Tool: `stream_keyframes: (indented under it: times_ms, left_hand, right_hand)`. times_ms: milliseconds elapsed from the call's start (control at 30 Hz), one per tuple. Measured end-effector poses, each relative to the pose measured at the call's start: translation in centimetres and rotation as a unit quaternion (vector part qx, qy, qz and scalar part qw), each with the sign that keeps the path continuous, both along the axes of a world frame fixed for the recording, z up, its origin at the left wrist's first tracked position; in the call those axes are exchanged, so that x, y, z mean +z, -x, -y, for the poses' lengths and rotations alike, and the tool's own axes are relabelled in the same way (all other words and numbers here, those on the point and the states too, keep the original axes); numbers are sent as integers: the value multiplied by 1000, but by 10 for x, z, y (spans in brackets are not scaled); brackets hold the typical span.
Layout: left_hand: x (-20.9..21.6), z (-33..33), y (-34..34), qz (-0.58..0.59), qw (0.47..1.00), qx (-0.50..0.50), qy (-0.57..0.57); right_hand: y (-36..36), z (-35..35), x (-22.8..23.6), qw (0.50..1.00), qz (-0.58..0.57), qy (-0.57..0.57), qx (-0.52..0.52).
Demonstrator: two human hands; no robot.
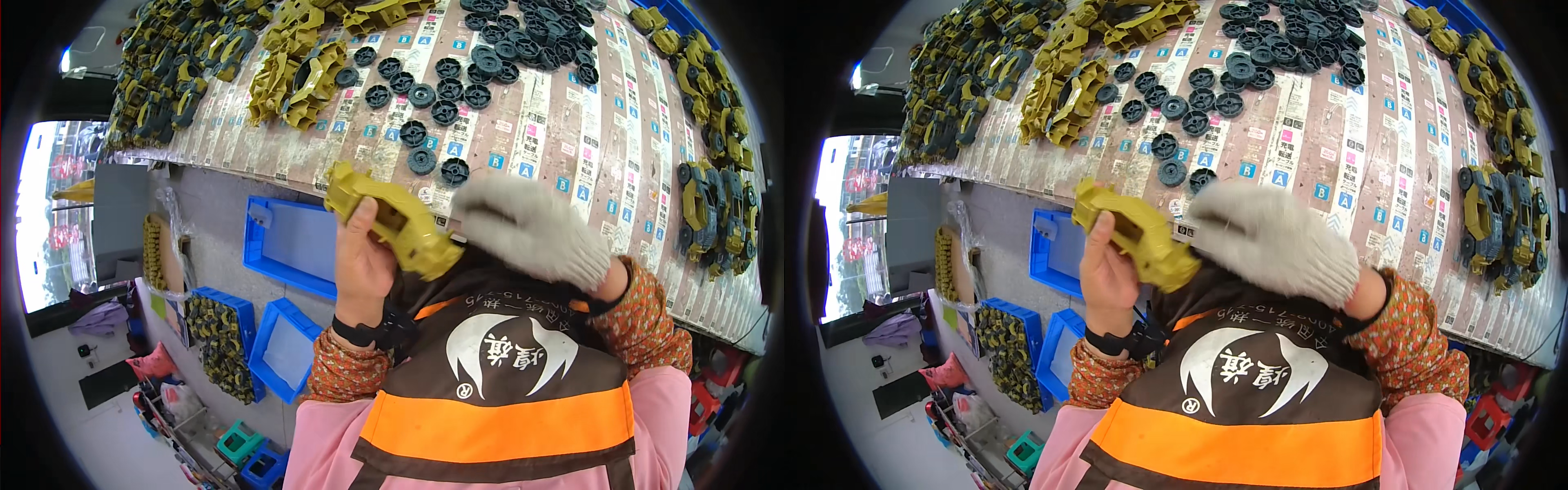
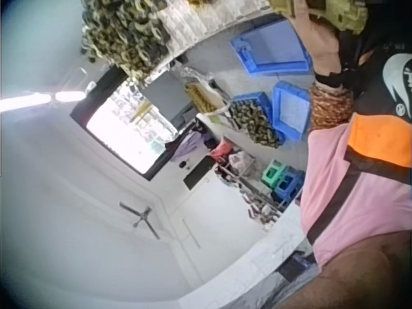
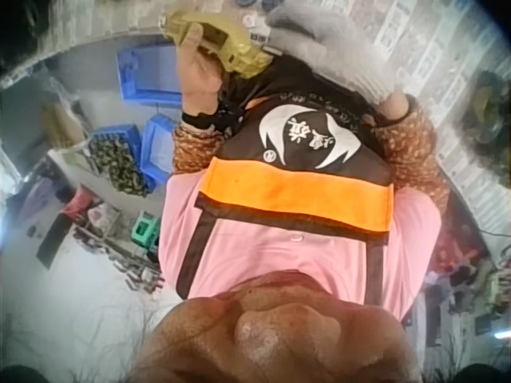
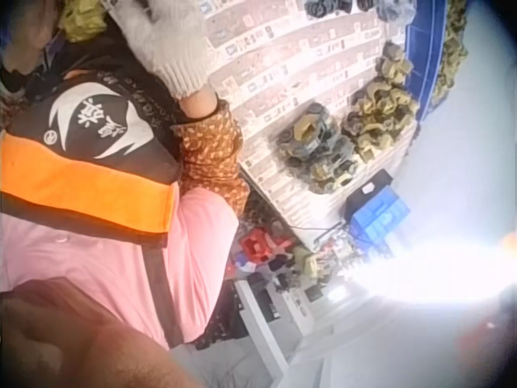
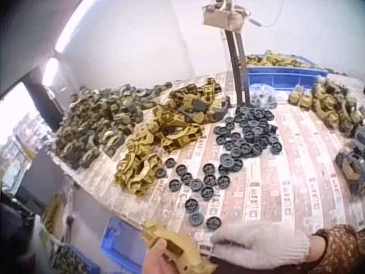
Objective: The person assembles yellow and grey plastic toy vehicles by hand. They pick up a yellow chassis and attach grey wheels one by one, then place the completed toy on the table. The process is repeated for multiple units.
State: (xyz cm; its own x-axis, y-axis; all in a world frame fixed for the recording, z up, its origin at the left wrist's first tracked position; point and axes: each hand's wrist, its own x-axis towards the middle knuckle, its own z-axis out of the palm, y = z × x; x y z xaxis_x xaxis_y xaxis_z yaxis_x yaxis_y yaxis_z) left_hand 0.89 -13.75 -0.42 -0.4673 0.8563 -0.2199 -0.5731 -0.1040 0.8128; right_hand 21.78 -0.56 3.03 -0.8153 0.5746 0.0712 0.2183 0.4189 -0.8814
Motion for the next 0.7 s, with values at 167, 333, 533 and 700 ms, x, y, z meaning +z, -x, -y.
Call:
stream_keyframes:
  times_ms: [167, 333, 533, 700]
  left_hand:
    - [-12, 9, 16, 99, 994, -16, 37]
    - [-4, 5, -1, 125, 991, -47, 33]
    - [-9, 4, -16, 90, 991, -91, 44]
    - [-8, -5, -35, 66, 990, -120, 45]
  right_hand:
    - [32, -30, -6, 944, 172, -273, -76]
    - [42, -24, -29, 931, 166, -321, -51]
    - [20, -21, -14, 974, 140, -134, -116]
    - [12, -6, -8, 978, 4, 93, -189]
